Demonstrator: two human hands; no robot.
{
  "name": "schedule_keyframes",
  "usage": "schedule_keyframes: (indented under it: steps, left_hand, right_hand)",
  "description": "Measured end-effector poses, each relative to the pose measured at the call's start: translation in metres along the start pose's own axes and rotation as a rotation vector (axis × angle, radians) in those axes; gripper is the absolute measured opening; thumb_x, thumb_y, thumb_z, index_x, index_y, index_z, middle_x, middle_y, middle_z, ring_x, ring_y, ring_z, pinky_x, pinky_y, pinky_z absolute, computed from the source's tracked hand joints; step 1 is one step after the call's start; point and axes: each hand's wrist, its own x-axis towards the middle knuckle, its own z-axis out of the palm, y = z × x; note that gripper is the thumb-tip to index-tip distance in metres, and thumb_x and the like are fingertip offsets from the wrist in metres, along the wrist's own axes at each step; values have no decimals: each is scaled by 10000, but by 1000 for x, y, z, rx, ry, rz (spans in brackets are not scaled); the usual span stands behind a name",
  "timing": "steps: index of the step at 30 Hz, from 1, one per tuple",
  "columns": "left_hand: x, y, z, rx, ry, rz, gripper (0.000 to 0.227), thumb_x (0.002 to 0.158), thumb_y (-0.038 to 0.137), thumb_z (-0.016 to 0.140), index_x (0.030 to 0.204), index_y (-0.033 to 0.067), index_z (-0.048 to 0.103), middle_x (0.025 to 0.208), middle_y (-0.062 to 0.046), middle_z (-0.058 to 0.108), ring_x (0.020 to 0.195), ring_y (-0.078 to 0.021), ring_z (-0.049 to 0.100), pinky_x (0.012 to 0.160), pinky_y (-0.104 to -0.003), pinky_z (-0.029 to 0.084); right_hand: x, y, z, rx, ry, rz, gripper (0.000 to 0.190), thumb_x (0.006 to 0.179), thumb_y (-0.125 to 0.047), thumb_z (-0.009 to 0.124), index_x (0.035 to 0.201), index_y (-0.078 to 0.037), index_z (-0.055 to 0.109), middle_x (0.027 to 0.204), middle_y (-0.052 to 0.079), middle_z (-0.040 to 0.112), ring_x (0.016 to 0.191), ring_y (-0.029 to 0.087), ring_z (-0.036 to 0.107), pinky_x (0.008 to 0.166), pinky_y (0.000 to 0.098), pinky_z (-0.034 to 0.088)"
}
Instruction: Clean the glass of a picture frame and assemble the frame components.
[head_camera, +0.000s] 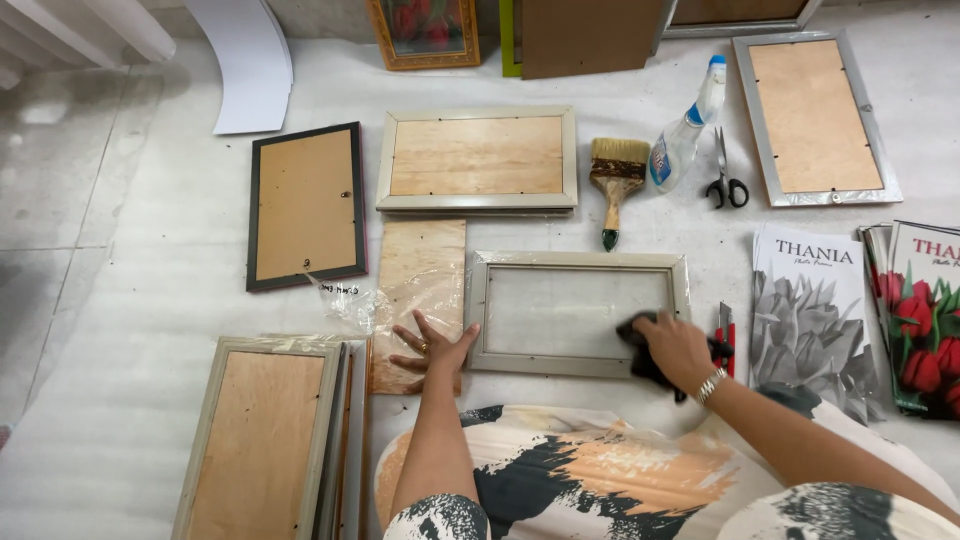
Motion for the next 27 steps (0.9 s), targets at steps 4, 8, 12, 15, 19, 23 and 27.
schedule_keyframes:
  steps: [4, 8, 12, 15, 19, 23, 27]
  left_hand:
    - [-2, 1, 0, 5, 2, -4, 1280, 768, 778, 687, 1573, 429, -244, 1613, 18, -425, 1459, -493, -333, 955, -898, -137]
    - [-10, 7, -6, 17, 10, -16, 1259, 788, 753, 687, 1575, 434, -243, 1619, 21, -414, 1459, -497, -328, 959, -896, -125]
    - [-10, 5, -3, 14, 13, -18, 1244, 800, 742, 683, 1579, 433, -237, 1618, 22, -419, 1455, -499, -332, 947, -895, -136]
    - [-6, 3, -2, -2, 9, -1, 1269, 781, 746, 700, 1577, 433, -238, 1618, 22, -416, 1454, -506, -329, 939, -898, -147]
    - [-7, 2, -1, -3, 10, -15, 1266, 782, 747, 697, 1573, 440, -242, 1613, 29, -426, 1450, -502, -341, 943, -894, -151]
    - [-11, 4, -2, 5, 8, -11, 1272, 768, 758, 699, 1579, 435, -227, 1621, 25, -414, 1463, -500, -322, 964, -897, -122]
    - [-13, 6, -4, 16, 9, -15, 1268, 767, 771, 690, 1577, 443, -229, 1623, 27, -410, 1464, -497, -320, 953, -897, -134]
  right_hand:
    - [63, 9, -7, -3, 113, 57, 308, 969, -168, 567, 1196, -336, 689, 1058, 82, 680, 844, 303, 772, 697, 430, 638]
    - [104, 18, 25, 57, 168, 168, 335, 952, -200, 599, 1232, -365, 680, 1052, 93, 660, 805, 337, 766, 660, 447, 629]
    - [60, -22, 13, 73, 59, 61, 371, 899, -183, 620, 1218, -350, 706, 1031, 119, 683, 816, 377, 766, 674, 492, 629]
    - [6, -67, -33, 95, -181, -132, 437, 874, -124, 622, 1241, -342, 712, 1061, 147, 705, 881, 392, 770, 748, 509, 635]
    - [13, -66, -52, 109, -227, -158, 434, 859, -137, 665, 1236, -343, 726, 1080, 153, 699, 912, 401, 761, 781, 514, 630]
    - [79, -34, -32, 146, -20, 3, 415, 863, -219, 714, 1252, -362, 712, 1047, 119, 691, 864, 388, 765, 731, 501, 639]
    - [118, -36, 12, 224, 131, 175, 415, 865, -279, 727, 1264, -386, 687, 1070, 105, 663, 827, 380, 758, 693, 499, 636]
